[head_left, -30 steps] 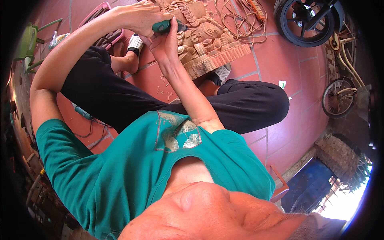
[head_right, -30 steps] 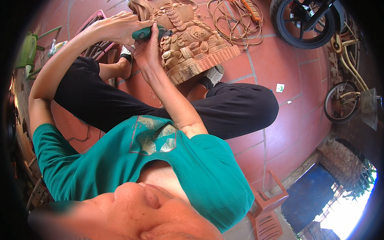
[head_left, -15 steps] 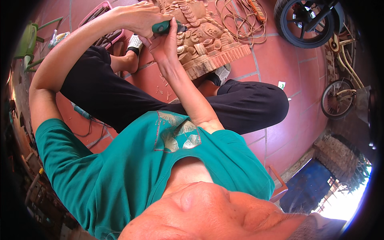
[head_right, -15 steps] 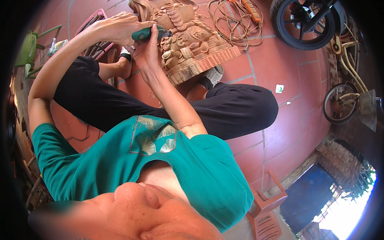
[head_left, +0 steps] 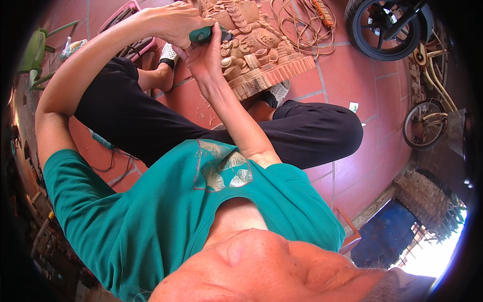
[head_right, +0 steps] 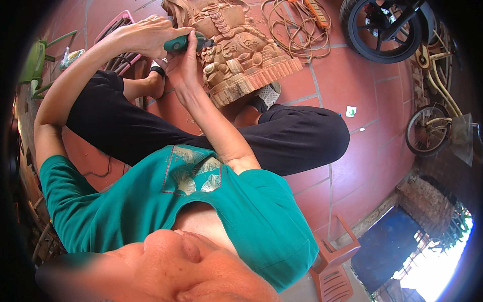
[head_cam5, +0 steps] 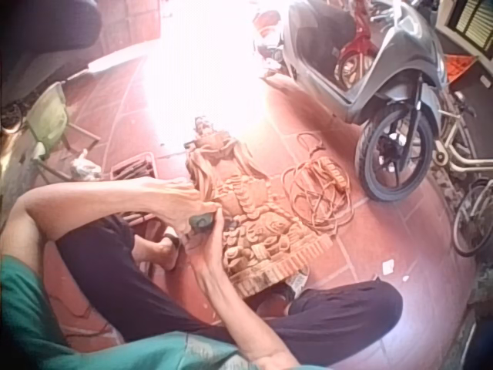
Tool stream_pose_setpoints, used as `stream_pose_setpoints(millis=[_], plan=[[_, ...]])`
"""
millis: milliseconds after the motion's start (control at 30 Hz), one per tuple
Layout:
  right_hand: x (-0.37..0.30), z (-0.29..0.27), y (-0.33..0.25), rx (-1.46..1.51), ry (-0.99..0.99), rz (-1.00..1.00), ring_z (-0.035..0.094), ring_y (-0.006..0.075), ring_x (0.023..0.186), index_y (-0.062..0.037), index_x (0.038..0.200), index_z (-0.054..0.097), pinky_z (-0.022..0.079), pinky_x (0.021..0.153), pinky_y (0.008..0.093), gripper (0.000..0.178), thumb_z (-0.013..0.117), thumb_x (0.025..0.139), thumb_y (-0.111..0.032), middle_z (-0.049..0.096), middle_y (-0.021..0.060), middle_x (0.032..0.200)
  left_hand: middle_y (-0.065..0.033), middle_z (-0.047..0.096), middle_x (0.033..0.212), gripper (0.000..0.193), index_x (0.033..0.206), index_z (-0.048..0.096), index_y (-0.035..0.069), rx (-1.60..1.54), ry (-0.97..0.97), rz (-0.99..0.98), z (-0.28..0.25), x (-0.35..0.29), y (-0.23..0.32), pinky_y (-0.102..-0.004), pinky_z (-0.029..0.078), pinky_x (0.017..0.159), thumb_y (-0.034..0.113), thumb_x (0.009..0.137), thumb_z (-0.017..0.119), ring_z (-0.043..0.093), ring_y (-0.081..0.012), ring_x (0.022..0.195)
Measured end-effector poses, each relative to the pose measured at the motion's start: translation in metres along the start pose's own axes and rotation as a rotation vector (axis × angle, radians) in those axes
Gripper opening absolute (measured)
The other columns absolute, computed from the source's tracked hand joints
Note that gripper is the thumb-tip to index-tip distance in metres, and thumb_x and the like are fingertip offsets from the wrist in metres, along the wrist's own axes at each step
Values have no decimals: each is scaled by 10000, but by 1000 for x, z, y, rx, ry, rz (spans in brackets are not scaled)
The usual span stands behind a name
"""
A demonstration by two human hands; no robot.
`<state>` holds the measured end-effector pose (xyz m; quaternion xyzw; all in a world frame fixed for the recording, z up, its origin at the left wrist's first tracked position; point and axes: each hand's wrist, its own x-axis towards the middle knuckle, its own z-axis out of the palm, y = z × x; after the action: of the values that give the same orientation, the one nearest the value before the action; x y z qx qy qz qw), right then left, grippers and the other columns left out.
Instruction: The person uses a handheld rotary carving tool to shape and detail a large wooden relief carving. They hold the tool with both hands and move it along the surface of the wood, removing material to refine the design.
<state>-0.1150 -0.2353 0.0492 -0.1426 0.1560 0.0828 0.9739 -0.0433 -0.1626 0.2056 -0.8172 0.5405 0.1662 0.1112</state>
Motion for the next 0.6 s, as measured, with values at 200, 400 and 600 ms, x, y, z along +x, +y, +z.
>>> stream_pose_setpoints(millis=[200,400,600], plan=[[0,0,3,3,-20,11,603,244,1159,-123,1292,495,503,962,504,672,469,912,-677,580,62,1288,-184,653,790,868,1382,463,61,-69,-16,-51,35,11,-20,-462,497,740,96,553,717,642,-375,842],[-2,-1,3,1,-23,13,604,240,1158,-124,1298,488,504,960,498,671,475,912,-672,575,55,1295,-186,658,796,895,1403,443,64,3,2,0,24,4,-14,-465,508,745,108,552,715,647,-387,827],[-2,-1,6,12,-42,35,618,230,1135,-127,1293,489,505,956,489,672,466,913,-680,584,53,1282,-190,659,791,907,1408,439,63,-76,-5,-27,40,9,-23,-468,504,748,112,544,711,650,-389,828]])
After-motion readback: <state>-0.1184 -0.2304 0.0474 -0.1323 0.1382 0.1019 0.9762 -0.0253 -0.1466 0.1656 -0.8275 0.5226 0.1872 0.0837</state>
